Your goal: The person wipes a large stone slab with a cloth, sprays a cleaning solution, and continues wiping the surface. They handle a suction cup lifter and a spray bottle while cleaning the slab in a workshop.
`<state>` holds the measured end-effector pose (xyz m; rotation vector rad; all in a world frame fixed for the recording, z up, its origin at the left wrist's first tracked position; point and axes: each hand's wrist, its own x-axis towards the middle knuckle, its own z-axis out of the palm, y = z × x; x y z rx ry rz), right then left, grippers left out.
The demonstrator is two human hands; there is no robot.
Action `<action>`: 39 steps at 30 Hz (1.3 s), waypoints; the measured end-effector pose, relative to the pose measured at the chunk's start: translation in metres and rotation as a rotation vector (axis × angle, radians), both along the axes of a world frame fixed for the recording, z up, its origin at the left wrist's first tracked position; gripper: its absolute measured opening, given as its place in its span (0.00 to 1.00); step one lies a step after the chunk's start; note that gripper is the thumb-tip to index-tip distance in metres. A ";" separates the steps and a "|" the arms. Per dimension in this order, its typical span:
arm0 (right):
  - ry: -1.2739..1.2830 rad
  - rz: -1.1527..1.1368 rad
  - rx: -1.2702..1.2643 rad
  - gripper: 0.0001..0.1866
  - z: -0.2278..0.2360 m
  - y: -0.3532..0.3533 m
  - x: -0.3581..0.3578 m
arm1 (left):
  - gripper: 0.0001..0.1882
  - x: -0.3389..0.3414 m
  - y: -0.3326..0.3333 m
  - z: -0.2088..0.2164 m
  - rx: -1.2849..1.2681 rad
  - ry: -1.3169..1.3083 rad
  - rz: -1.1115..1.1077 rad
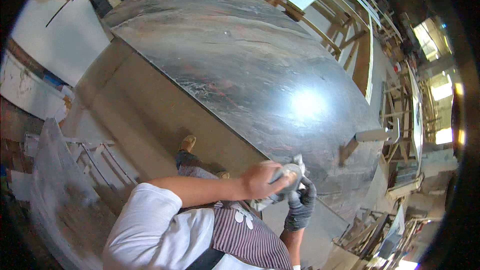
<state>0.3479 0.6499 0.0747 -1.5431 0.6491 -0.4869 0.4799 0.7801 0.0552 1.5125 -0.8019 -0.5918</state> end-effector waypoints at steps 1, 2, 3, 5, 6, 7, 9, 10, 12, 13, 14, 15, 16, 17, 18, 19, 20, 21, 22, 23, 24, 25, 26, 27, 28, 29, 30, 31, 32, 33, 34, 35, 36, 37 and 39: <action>0.083 -0.005 0.074 0.32 0.009 -0.004 0.000 | 0.15 -0.002 -0.005 0.008 -0.031 -0.066 0.012; 0.167 -0.015 0.148 0.31 0.015 -0.012 -0.007 | 0.15 -0.005 -0.010 0.015 -0.060 -0.134 0.020; 0.155 0.035 0.164 0.29 0.000 -0.029 -0.019 | 0.14 -0.004 -0.015 0.019 -0.082 -0.206 -0.019; 0.079 0.036 0.133 0.26 -0.008 -0.041 -0.024 | 0.14 -0.007 -0.026 0.026 -0.231 -0.323 0.020; 0.047 0.046 0.148 0.24 -0.019 -0.057 -0.034 | 0.15 -0.010 -0.034 0.021 -0.287 -0.363 -0.003; 0.003 0.021 0.174 0.19 -0.007 -0.055 -0.024 | 0.16 -0.010 -0.041 0.016 -0.302 -0.389 -0.044; -0.112 0.009 0.235 0.14 -0.002 -0.070 -0.033 | 0.18 -0.010 -0.052 0.006 -0.363 -0.393 -0.065; -0.134 0.023 0.258 0.13 0.002 -0.080 -0.040 | 0.17 -0.011 -0.060 -0.002 -0.378 -0.361 -0.009; -0.187 -0.212 0.283 0.14 -0.007 -0.099 -0.053 | 0.17 -0.008 -0.072 -0.021 -0.404 -0.301 0.094; -0.268 -0.138 0.409 0.14 -0.009 -0.109 -0.061 | 0.14 -0.004 -0.072 -0.029 -0.251 -0.319 0.067; -0.339 -0.059 0.543 0.15 -0.010 -0.118 -0.068 | 0.14 -0.002 -0.073 -0.039 -0.153 -0.415 0.051; -0.393 0.015 0.677 0.16 -0.010 -0.128 -0.074 | 0.14 0.000 -0.076 -0.050 -0.053 -0.508 0.038; -0.395 0.052 0.700 0.17 -0.016 -0.137 -0.073 | 0.13 0.001 -0.079 -0.060 0.052 -0.601 0.025; -0.397 0.089 0.723 0.18 -0.022 -0.145 -0.073 | 0.22 -0.006 -0.079 -0.068 0.048 -0.573 -0.008; -0.350 0.128 0.696 0.19 -0.031 -0.154 -0.068 | 0.36 -0.013 -0.081 -0.075 0.092 -0.638 -0.123; -0.336 0.139 0.697 0.19 -0.034 -0.150 -0.060 | 0.39 -0.015 -0.078 -0.074 0.031 -0.673 -0.152; -0.322 0.153 0.699 0.19 -0.039 -0.148 -0.049 | 0.41 -0.016 -0.074 -0.071 -0.030 -0.707 -0.181; -0.334 0.149 0.729 0.18 -0.046 -0.143 -0.038 | 0.34 -0.019 -0.074 -0.073 -0.132 -0.718 -0.050; -0.224 0.051 0.550 0.19 -0.056 -0.150 -0.031 | 0.30 -0.015 -0.081 -0.073 -0.066 -0.652 -0.161; -0.088 -0.055 0.369 0.20 -0.065 -0.157 -0.025 | 0.27 -0.008 -0.094 -0.072 -0.006 -0.585 -0.278; 0.063 -0.158 0.212 0.22 -0.074 -0.164 -0.021 | 0.24 -0.005 -0.103 -0.073 0.052 -0.516 -0.394; 0.171 -0.057 -0.049 0.23 -0.076 -0.180 -0.018 | 0.17 -0.009 -0.110 -0.081 0.031 -0.626 -0.243; 0.169 -0.046 -0.115 0.23 -0.077 -0.185 -0.020 | 0.16 -0.006 -0.105 -0.080 0.011 -0.631 -0.229; 0.165 -0.035 -0.184 0.23 -0.077 -0.190 -0.021 | 0.16 -0.002 -0.097 -0.076 -0.008 -0.636 -0.213; 0.054 -0.073 -0.055 0.22 -0.061 -0.185 -0.007 | 0.15 0.004 -0.090 -0.075 -0.019 -0.640 -0.183; -0.058 -0.099 0.073 0.20 -0.037 -0.176 0.014 | 0.15 0.006 -0.092 -0.083 0.085 -0.703 -0.164; -0.167 -0.130 0.207 0.19 -0.011 -0.167 0.034 | 0.16 0.012 -0.087 -0.090 0.045 -0.716 -0.094; -0.276 -0.175 0.341 0.18 0.012 -0.158 0.047 | 0.17 0.015 -0.079 -0.098 0.000 -0.731 -0.037; -0.395 -0.274 0.446 0.17 0.036 -0.143 0.041 | 0.17 0.010 -0.071 -0.100 -0.084 -0.741 -0.027; -0.516 -0.345 0.563 0.16 0.046 -0.136 0.042 | 0.20 0.015 -0.060 -0.097 -0.009 -0.737 -0.095; -0.212 -0.308 0.101 0.18 0.039 -0.137 0.050 | 0.20 0.027 -0.045 -0.094 0.032 -0.732 -0.106; 0.082 -0.201 -0.346 0.19 0.017 -0.152 0.074 | 0.21 0.048 -0.027 -0.090 0.108 -0.721 -0.072; 0.371 -0.139 -0.810 0.22 -0.007 -0.162 0.076 | 0.21 0.063 -0.007 -0.084 0.151 -0.712 -0.089; 0.669 -0.078 -1.271 0.24 -0.032 -0.172 0.072 | 0.25 0.080 0.017 -0.071 0.224 -0.737 -0.132; 0.932 0.140 -1.671 0.27 -0.067 -0.185 0.082 | 0.30 0.109 0.058 -0.066 0.325 -0.715 -0.054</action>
